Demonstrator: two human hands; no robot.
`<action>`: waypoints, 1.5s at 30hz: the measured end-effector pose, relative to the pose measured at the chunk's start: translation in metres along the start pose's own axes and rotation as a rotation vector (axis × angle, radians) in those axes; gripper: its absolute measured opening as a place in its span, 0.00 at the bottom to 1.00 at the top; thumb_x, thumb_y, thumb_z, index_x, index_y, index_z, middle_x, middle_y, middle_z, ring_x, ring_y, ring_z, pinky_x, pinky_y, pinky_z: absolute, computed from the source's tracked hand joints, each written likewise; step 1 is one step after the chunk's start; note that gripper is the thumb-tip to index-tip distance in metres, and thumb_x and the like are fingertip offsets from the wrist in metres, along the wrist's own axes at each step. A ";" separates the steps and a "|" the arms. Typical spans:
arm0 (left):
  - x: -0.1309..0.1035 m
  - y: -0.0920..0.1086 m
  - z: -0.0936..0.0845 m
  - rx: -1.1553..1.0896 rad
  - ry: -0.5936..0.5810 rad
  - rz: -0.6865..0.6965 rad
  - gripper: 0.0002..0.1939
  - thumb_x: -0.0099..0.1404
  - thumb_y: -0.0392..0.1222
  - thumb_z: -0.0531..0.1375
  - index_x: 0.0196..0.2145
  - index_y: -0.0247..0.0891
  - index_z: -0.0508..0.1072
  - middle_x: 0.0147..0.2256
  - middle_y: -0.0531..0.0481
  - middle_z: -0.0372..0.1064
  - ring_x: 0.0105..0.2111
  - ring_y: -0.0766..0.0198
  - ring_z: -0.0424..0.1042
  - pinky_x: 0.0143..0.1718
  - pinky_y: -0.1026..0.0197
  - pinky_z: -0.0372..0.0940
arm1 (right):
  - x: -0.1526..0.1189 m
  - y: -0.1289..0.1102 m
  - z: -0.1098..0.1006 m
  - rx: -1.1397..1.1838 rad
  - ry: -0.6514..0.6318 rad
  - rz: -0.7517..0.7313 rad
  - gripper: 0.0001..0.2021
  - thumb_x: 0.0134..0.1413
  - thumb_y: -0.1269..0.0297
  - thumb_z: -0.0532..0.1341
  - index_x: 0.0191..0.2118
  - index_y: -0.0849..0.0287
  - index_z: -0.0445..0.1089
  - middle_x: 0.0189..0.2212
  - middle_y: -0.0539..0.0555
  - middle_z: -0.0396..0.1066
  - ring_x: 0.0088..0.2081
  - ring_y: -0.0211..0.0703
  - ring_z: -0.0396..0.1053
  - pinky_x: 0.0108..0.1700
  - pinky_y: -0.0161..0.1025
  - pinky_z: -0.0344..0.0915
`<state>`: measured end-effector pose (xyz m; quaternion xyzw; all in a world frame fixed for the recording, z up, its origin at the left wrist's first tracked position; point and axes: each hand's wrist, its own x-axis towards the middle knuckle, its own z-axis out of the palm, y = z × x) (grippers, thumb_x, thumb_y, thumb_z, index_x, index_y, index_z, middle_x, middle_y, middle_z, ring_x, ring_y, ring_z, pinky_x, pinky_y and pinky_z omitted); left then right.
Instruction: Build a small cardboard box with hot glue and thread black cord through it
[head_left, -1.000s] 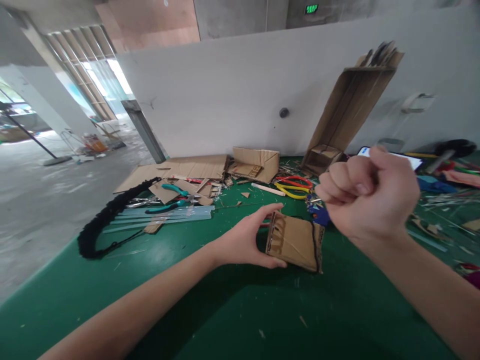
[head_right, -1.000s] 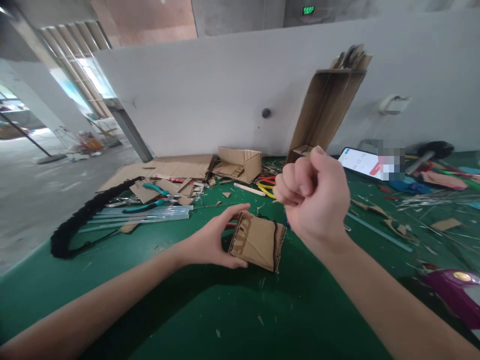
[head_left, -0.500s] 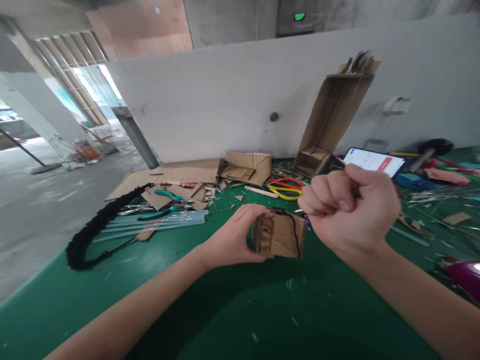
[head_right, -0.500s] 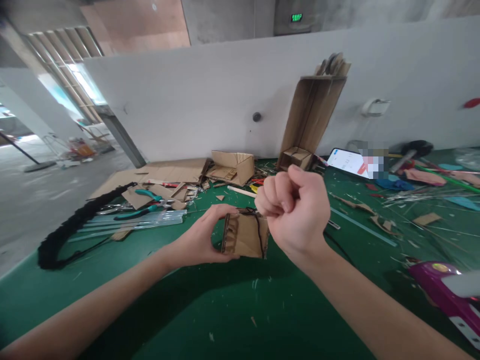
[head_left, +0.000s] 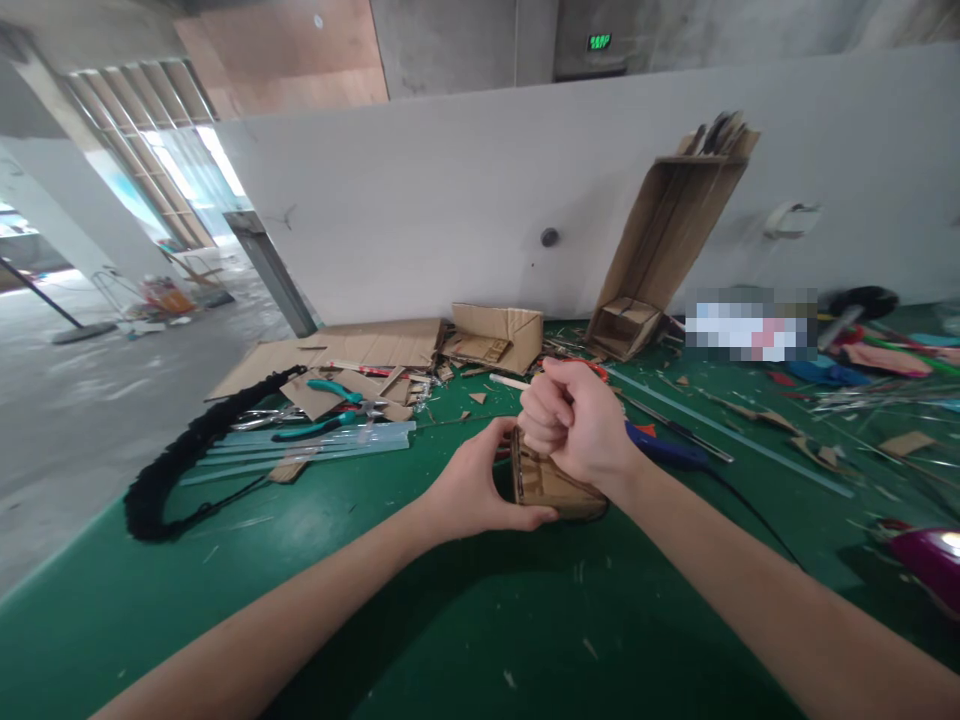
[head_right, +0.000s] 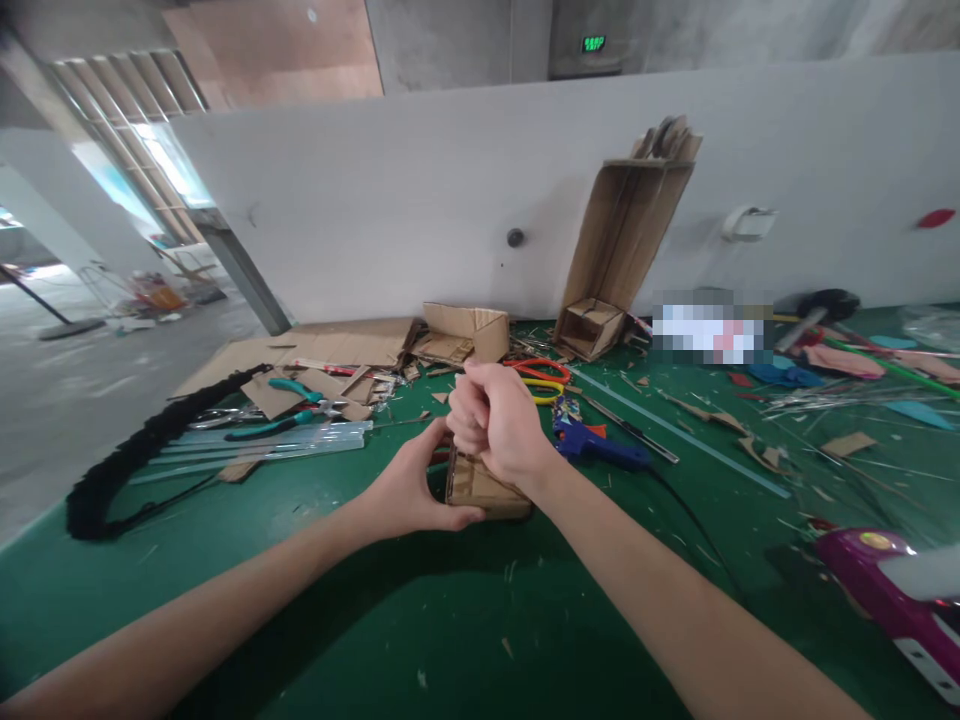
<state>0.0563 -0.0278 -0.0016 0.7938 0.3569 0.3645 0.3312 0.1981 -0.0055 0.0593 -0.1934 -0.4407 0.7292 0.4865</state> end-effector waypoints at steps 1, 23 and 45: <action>0.000 -0.001 0.001 -0.025 -0.002 -0.009 0.35 0.46 0.49 0.69 0.49 0.39 0.60 0.46 0.45 0.68 0.47 0.54 0.69 0.50 0.52 0.66 | 0.001 0.000 0.000 -0.002 0.010 -0.003 0.23 0.49 0.61 0.54 0.08 0.58 0.48 0.09 0.42 0.40 0.12 0.28 0.37 0.15 0.30 0.35; 0.000 -0.003 0.001 -0.062 -0.001 -0.042 0.33 0.47 0.48 0.69 0.48 0.38 0.61 0.45 0.45 0.67 0.45 0.55 0.69 0.47 0.52 0.68 | 0.006 0.005 -0.001 -0.025 0.044 -0.053 0.23 0.49 0.61 0.54 0.08 0.58 0.48 0.09 0.42 0.40 0.12 0.28 0.38 0.15 0.30 0.35; 0.000 -0.009 0.004 -0.056 -0.005 -0.046 0.36 0.47 0.50 0.69 0.49 0.37 0.60 0.45 0.44 0.67 0.46 0.53 0.69 0.47 0.50 0.68 | 0.006 0.010 -0.005 -0.111 0.029 -0.166 0.23 0.51 0.60 0.53 0.09 0.57 0.47 0.09 0.42 0.39 0.13 0.29 0.39 0.15 0.32 0.38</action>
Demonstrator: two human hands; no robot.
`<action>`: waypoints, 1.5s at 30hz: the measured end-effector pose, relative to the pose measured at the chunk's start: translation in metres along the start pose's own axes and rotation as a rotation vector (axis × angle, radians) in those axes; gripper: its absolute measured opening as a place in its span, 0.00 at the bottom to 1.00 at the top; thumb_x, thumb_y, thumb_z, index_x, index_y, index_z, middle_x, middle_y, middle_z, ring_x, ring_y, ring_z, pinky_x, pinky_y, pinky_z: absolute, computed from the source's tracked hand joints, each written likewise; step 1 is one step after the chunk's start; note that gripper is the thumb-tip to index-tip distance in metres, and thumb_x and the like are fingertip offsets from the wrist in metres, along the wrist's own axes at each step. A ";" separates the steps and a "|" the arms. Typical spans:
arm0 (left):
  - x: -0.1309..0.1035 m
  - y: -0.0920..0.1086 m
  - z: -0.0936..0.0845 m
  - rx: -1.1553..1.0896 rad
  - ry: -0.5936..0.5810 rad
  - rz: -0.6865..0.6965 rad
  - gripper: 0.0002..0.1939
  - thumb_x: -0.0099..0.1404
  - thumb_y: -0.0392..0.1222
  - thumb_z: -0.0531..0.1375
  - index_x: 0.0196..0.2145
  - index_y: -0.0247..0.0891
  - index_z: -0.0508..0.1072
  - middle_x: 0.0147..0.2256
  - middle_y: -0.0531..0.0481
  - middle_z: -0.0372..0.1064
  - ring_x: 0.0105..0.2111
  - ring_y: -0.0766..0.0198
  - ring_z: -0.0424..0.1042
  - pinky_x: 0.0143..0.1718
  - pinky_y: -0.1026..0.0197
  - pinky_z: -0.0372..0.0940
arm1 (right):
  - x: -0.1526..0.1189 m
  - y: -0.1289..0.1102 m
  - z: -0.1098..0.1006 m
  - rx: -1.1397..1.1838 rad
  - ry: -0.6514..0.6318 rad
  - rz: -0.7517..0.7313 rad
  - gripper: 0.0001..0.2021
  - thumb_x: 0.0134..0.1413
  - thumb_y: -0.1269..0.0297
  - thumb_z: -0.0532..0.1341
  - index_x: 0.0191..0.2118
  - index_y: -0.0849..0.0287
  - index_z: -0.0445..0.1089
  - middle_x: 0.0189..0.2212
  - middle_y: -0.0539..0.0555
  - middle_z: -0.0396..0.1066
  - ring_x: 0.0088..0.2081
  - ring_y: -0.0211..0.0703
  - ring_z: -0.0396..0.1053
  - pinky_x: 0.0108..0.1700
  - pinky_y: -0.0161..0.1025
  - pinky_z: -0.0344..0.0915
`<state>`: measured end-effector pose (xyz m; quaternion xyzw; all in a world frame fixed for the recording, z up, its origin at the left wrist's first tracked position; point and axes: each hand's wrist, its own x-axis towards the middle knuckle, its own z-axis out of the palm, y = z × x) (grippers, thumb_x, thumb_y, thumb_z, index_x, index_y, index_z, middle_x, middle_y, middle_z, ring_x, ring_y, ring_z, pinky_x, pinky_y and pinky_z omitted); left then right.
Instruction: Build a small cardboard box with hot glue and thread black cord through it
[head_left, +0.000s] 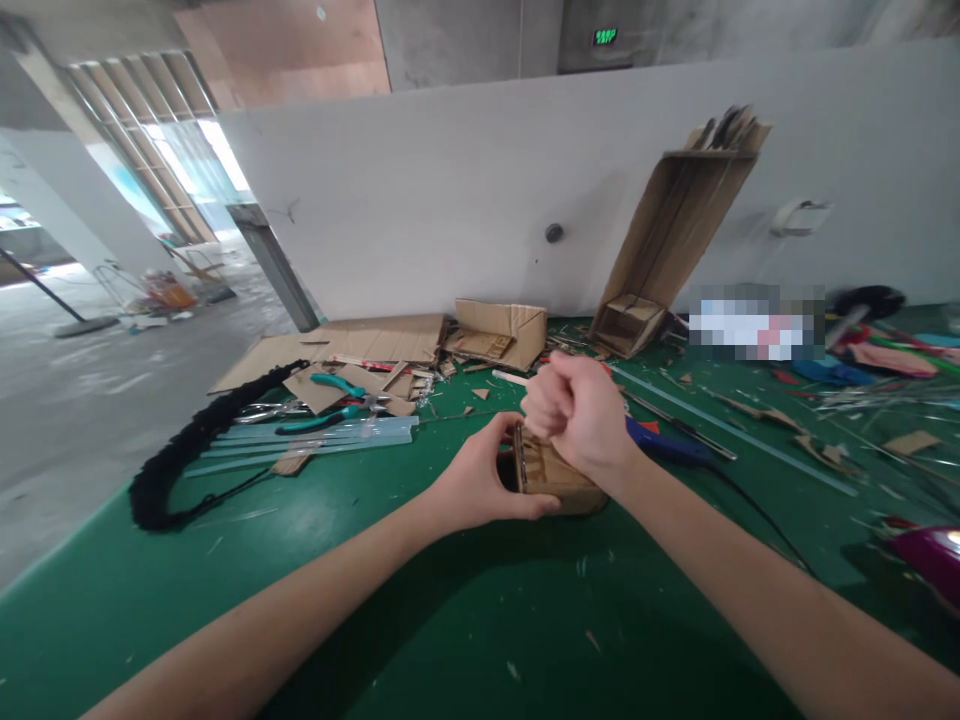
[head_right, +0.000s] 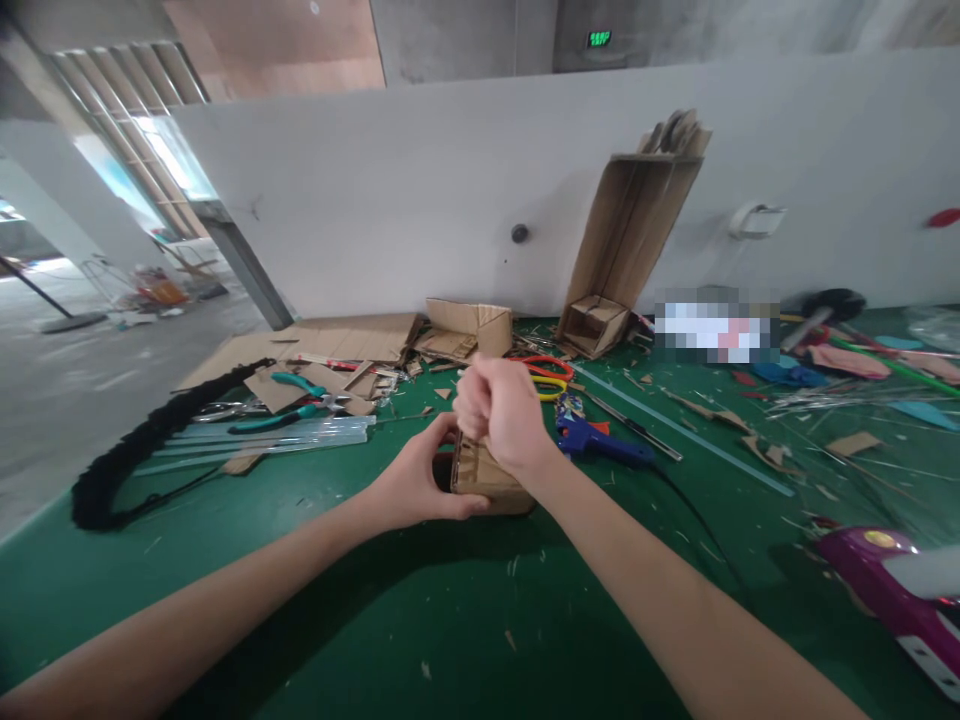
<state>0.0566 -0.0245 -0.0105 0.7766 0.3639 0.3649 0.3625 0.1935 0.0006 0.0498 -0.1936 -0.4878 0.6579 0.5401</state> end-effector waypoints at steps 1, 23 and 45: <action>0.000 0.001 0.000 0.005 0.000 0.002 0.36 0.47 0.50 0.69 0.49 0.38 0.59 0.45 0.44 0.67 0.45 0.54 0.69 0.46 0.51 0.68 | 0.001 -0.004 -0.001 0.048 0.032 -0.026 0.24 0.51 0.59 0.53 0.09 0.57 0.46 0.10 0.42 0.38 0.13 0.30 0.37 0.15 0.33 0.37; 0.004 0.010 -0.042 0.316 0.133 0.322 0.39 0.57 0.36 0.62 0.60 0.53 0.46 0.65 0.47 0.25 0.65 0.47 0.37 0.57 0.46 0.60 | 0.013 -0.043 -0.039 -1.004 0.061 0.236 0.19 0.51 0.45 0.59 0.35 0.57 0.71 0.24 0.53 0.68 0.20 0.36 0.58 0.18 0.34 0.47; 0.008 -0.005 -0.046 0.017 0.154 0.121 0.33 0.69 0.40 0.50 0.65 0.54 0.39 0.68 0.56 0.33 0.66 0.51 0.40 0.60 0.51 0.57 | 0.014 -0.037 -0.027 -1.381 0.187 -0.049 0.15 0.59 0.55 0.50 0.39 0.58 0.68 0.30 0.57 0.73 0.32 0.46 0.68 0.34 0.42 0.58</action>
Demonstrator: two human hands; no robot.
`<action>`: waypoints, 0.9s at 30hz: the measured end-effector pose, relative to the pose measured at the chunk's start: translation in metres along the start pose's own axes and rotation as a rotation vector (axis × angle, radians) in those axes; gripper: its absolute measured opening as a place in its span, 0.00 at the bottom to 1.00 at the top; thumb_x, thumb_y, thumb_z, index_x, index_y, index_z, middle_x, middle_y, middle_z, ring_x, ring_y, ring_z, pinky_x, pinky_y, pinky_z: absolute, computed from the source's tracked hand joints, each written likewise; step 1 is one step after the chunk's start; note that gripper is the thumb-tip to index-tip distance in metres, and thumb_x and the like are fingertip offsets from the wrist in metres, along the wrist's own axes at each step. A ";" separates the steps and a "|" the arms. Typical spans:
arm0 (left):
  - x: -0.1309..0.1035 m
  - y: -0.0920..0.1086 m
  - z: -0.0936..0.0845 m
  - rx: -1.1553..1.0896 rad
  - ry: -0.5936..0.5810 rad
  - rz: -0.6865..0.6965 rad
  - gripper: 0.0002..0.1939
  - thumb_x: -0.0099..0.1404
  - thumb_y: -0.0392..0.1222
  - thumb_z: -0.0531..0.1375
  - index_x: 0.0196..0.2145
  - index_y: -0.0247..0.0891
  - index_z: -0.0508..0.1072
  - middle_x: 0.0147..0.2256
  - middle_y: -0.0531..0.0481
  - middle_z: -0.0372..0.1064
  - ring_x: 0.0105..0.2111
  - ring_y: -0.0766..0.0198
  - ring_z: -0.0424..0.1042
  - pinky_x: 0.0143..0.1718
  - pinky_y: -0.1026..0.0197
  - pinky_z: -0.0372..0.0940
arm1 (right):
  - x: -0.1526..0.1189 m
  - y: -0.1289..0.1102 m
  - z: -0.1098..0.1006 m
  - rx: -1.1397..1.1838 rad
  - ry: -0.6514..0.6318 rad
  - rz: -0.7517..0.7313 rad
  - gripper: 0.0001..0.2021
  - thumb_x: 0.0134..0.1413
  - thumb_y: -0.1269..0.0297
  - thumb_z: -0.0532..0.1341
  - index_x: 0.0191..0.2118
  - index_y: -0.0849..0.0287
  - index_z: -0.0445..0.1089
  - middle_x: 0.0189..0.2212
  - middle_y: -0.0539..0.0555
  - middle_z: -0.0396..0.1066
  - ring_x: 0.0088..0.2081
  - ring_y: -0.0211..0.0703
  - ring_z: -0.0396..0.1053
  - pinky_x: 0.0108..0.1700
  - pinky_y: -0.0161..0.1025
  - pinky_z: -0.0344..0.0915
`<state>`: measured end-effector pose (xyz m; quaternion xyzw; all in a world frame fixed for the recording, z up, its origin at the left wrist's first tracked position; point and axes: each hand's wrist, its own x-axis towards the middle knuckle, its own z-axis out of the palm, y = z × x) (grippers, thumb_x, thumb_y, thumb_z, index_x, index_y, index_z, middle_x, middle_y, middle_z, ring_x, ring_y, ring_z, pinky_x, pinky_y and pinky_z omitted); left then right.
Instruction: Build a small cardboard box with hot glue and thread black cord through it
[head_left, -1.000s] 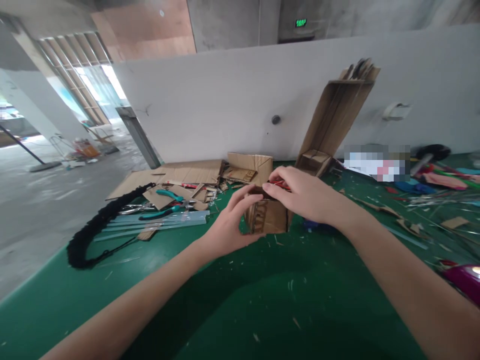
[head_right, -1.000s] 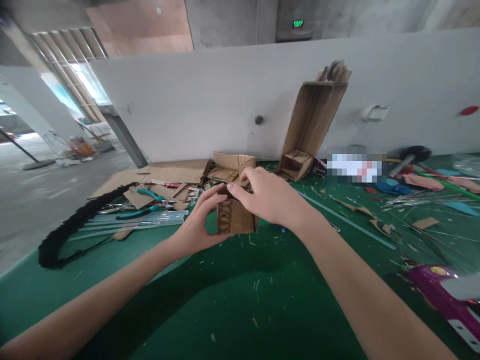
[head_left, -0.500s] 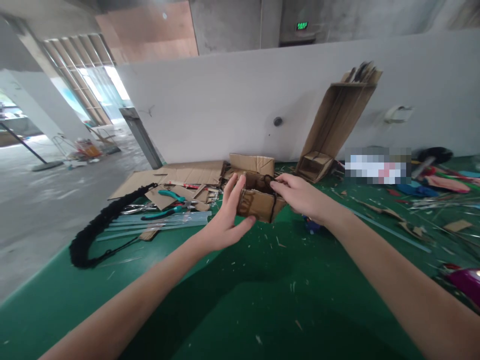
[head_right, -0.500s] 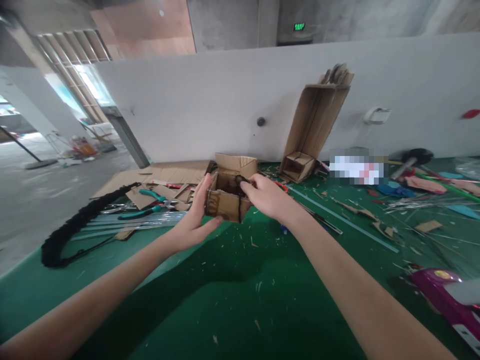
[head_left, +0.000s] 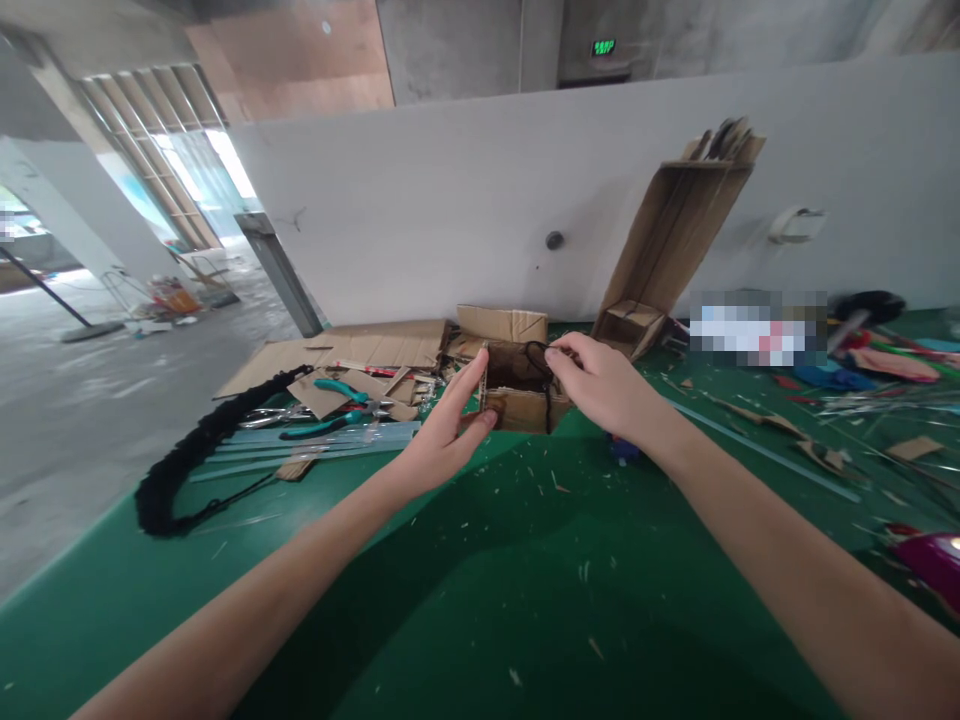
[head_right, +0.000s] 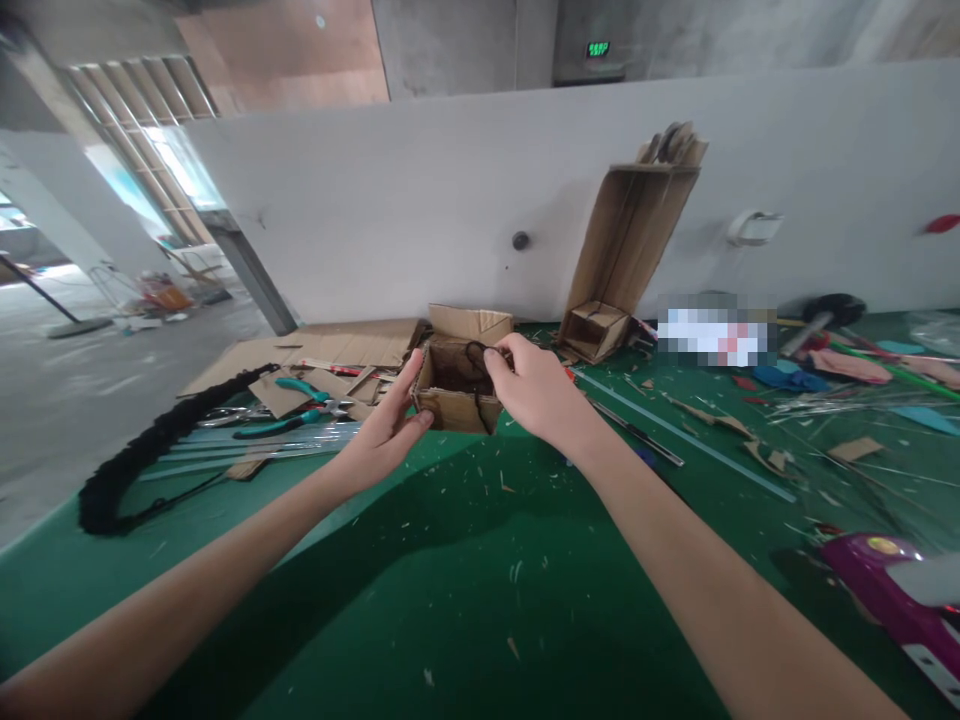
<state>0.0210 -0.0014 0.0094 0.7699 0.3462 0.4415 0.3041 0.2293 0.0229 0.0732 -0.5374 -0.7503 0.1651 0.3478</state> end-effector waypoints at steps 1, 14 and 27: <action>0.000 0.001 0.000 0.011 0.007 0.003 0.33 0.69 0.40 0.50 0.65 0.54 0.39 0.68 0.56 0.32 0.66 0.51 0.39 0.60 0.51 0.57 | 0.000 0.000 0.000 0.003 -0.008 0.013 0.15 0.59 0.55 0.50 0.37 0.58 0.68 0.30 0.56 0.73 0.32 0.45 0.68 0.33 0.41 0.57; 0.005 0.003 -0.003 -0.065 0.051 -0.100 0.35 0.63 0.43 0.58 0.64 0.53 0.48 0.65 0.49 0.43 0.63 0.48 0.48 0.56 0.47 0.60 | 0.006 0.015 0.005 0.210 0.026 0.037 0.14 0.59 0.56 0.49 0.36 0.58 0.67 0.25 0.51 0.66 0.26 0.40 0.63 0.29 0.38 0.56; 0.012 -0.007 -0.020 -0.587 0.052 -0.135 0.32 0.56 0.39 0.65 0.55 0.53 0.57 0.55 0.48 0.59 0.43 0.60 0.69 0.45 0.52 0.66 | -0.003 0.015 0.007 0.084 0.058 -0.579 0.10 0.62 0.64 0.51 0.47 0.55 0.64 0.57 0.58 0.62 0.58 0.47 0.60 0.55 0.47 0.61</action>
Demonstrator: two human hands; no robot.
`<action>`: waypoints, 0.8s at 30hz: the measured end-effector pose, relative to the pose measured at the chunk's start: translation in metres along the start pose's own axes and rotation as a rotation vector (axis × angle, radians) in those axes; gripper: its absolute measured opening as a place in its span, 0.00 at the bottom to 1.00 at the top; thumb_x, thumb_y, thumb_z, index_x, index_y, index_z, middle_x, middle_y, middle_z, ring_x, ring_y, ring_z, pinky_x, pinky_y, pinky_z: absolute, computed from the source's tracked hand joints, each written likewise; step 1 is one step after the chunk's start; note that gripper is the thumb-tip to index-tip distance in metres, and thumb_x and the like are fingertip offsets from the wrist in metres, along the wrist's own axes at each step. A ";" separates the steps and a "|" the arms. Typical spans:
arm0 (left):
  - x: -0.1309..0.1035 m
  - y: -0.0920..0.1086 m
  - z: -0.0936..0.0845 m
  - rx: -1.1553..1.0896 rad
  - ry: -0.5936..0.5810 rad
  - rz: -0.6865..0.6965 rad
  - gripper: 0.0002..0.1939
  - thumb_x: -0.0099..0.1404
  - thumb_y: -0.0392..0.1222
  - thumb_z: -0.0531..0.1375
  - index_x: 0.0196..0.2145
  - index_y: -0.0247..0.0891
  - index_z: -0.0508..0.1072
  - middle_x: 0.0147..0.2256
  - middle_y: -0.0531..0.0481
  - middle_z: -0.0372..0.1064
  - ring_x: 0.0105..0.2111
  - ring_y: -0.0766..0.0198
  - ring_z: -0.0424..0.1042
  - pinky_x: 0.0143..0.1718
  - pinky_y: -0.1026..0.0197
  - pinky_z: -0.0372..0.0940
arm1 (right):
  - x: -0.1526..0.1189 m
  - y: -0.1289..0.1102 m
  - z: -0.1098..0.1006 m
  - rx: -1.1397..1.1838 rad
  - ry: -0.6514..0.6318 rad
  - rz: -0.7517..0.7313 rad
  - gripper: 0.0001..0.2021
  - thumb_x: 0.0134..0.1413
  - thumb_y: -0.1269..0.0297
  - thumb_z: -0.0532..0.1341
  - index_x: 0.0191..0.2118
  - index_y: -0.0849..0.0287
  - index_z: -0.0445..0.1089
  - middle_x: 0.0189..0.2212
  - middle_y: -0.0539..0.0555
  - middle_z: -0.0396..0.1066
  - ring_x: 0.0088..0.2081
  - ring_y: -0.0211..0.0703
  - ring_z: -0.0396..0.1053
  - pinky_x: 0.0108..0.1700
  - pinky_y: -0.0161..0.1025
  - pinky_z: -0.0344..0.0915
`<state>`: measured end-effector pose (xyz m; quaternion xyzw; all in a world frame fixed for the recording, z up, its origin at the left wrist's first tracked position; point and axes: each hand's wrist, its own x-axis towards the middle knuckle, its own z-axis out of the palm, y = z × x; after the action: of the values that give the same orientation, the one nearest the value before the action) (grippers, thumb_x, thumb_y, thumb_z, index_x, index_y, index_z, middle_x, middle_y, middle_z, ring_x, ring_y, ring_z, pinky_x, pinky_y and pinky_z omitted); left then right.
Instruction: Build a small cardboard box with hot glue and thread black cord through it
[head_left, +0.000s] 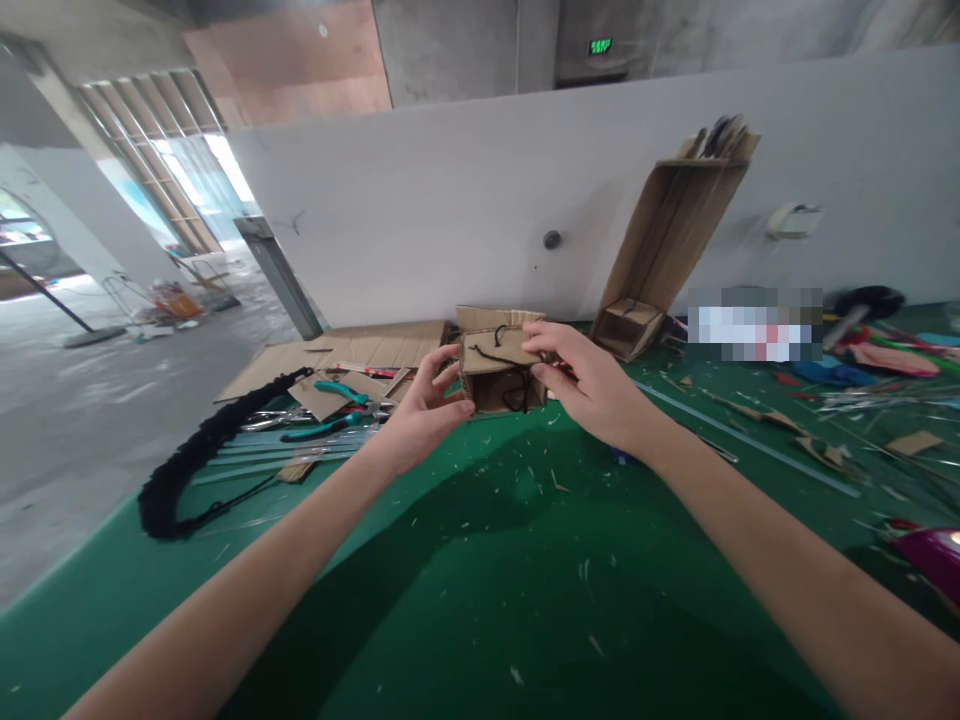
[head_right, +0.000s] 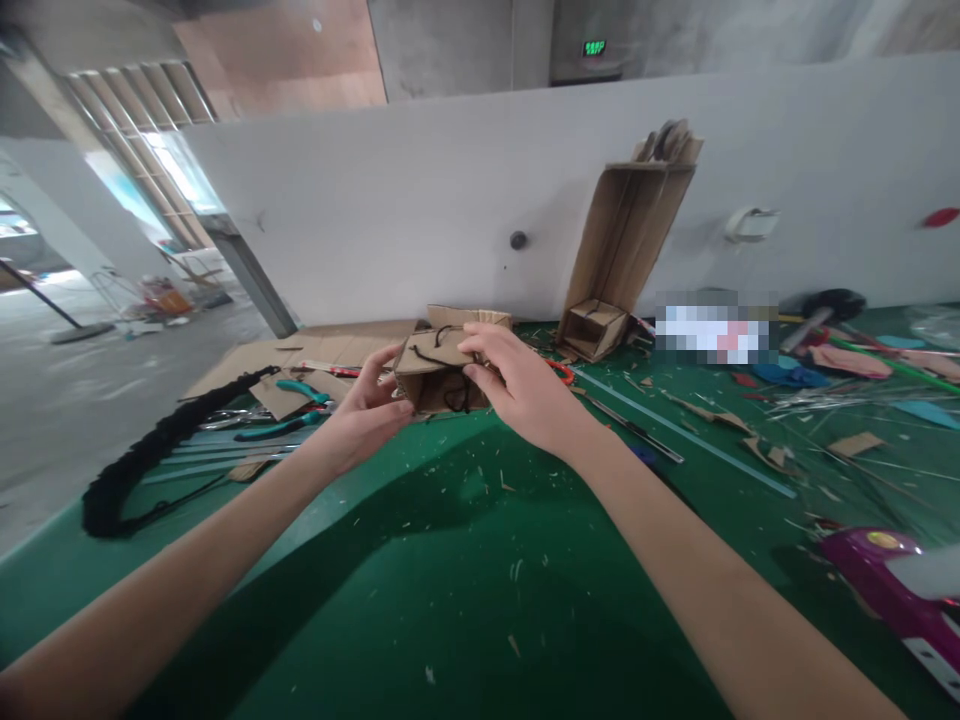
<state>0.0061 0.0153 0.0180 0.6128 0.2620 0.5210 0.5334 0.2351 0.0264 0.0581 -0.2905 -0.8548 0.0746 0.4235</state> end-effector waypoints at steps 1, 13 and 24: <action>0.001 -0.002 -0.003 0.031 -0.009 0.015 0.33 0.55 0.39 0.65 0.55 0.54 0.56 0.56 0.48 0.59 0.43 0.60 0.69 0.45 0.52 0.66 | 0.000 -0.002 -0.001 -0.001 -0.010 0.008 0.10 0.62 0.64 0.52 0.47 0.55 0.64 0.57 0.57 0.61 0.58 0.47 0.60 0.55 0.48 0.61; 0.004 -0.005 -0.014 0.281 -0.069 0.087 0.43 0.56 0.44 0.65 0.63 0.59 0.46 0.66 0.51 0.38 0.62 0.44 0.50 0.53 0.45 0.64 | -0.003 -0.012 -0.003 -0.034 -0.080 -0.005 0.15 0.53 0.67 0.57 0.48 0.55 0.63 0.56 0.57 0.62 0.57 0.49 0.61 0.57 0.49 0.59; 0.002 -0.011 -0.025 0.327 -0.098 0.012 0.41 0.55 0.42 0.66 0.61 0.51 0.50 0.62 0.43 0.50 0.59 0.48 0.56 0.51 0.49 0.64 | -0.001 -0.008 0.000 0.075 -0.007 0.079 0.15 0.52 0.65 0.59 0.46 0.58 0.65 0.53 0.59 0.64 0.51 0.48 0.66 0.52 0.47 0.64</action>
<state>-0.0139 0.0300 0.0052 0.7175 0.3131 0.4443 0.4356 0.2325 0.0188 0.0607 -0.3078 -0.8407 0.1242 0.4278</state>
